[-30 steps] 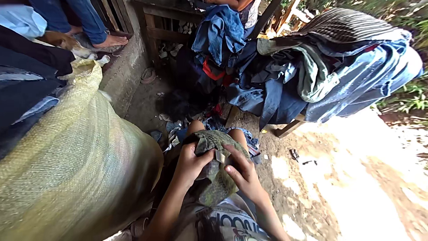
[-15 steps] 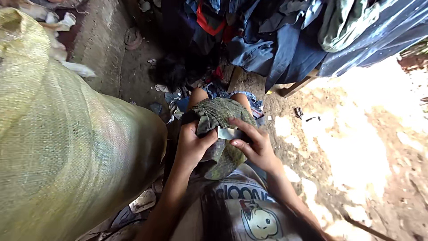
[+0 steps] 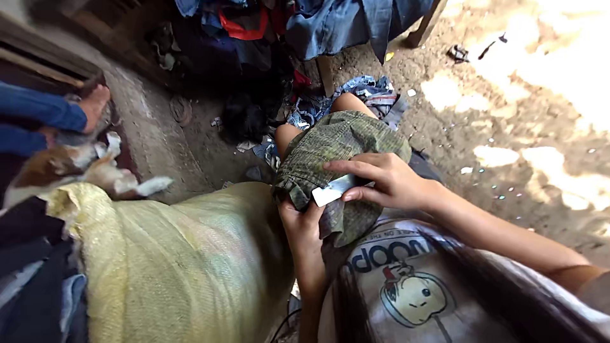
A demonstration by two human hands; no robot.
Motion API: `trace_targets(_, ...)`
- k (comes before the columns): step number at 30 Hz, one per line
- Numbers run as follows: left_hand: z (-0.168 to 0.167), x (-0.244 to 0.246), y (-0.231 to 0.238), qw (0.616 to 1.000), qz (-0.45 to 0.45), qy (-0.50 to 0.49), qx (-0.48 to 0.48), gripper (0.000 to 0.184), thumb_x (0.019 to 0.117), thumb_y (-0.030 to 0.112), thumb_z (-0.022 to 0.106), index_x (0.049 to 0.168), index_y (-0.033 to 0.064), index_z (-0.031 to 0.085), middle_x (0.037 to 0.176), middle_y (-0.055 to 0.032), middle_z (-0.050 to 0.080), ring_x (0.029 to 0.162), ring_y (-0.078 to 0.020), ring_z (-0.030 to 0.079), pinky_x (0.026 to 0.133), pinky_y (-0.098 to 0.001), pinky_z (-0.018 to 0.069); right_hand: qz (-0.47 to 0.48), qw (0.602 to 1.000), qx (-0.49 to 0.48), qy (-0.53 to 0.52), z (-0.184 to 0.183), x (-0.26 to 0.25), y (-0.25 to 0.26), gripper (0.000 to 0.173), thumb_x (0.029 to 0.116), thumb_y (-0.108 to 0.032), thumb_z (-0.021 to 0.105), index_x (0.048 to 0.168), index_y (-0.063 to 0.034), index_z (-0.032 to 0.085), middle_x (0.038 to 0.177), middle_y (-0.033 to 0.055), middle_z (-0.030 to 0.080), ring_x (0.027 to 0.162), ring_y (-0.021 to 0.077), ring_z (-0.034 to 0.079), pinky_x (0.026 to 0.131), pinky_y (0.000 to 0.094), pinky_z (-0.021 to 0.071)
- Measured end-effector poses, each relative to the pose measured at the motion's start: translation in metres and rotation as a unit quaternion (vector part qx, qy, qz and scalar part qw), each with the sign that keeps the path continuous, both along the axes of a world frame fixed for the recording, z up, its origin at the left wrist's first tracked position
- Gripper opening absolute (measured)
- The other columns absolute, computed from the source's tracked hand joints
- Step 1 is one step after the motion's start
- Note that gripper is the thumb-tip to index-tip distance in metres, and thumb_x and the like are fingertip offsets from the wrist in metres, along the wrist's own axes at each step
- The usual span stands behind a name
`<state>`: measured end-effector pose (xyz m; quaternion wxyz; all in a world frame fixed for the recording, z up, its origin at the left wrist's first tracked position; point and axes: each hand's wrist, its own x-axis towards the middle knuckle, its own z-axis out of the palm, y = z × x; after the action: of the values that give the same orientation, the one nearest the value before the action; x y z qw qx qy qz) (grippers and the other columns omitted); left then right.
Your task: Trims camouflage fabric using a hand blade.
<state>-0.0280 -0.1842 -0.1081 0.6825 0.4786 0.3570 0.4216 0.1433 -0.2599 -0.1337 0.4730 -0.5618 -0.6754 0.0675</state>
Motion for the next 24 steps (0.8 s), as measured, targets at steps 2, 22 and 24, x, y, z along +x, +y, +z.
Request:
trace_targets(2,-0.003,-0.002,-0.005,1.000,0.011,0.015,0.010,0.026,0.0731,-0.013,0.066,0.092,0.0050,0.066,0.080,0.0050,0.074,0.075,-0.0010,0.071,0.073,-0.0223,0.0617,0.008,1.000,0.007,0.003,0.003,-0.008,0.003,0.049,0.1021,-0.045,0.055,0.133,-0.0093,0.066,0.086,0.0056,0.070,0.075,0.0148,0.066,0.066,0.0303,0.0544)
trace_targets(22,-0.003,-0.048,-0.024,0.999,-0.014,0.032,0.041,0.029,0.0720,-0.015,0.064,0.094,0.0040,0.063,0.080,0.0028,0.073,0.075,-0.0024,0.072,0.073,-0.0227,0.0618,-0.019,0.998,0.059,0.019,-0.003,-0.061,-0.019,0.046,0.1004,-0.042,0.057,0.130,-0.0079,0.068,0.081,0.0028,0.068,0.072,0.0130,0.064,0.062,0.0280,0.0523)
trace_targets(24,0.000,-0.052,-0.026,0.999,-0.011,0.035,0.041,0.029,0.0741,-0.016,0.062,0.095,0.0037,0.062,0.081,0.0024,0.074,0.076,-0.0029,0.072,0.073,-0.0231,0.0620,-0.019,0.998,0.065,0.017,-0.002,-0.065,-0.019,0.046,0.1005,-0.042,0.057,0.129,-0.0080,0.068,0.081,0.0030,0.068,0.072,0.0130,0.064,0.063,0.0276,0.0519)
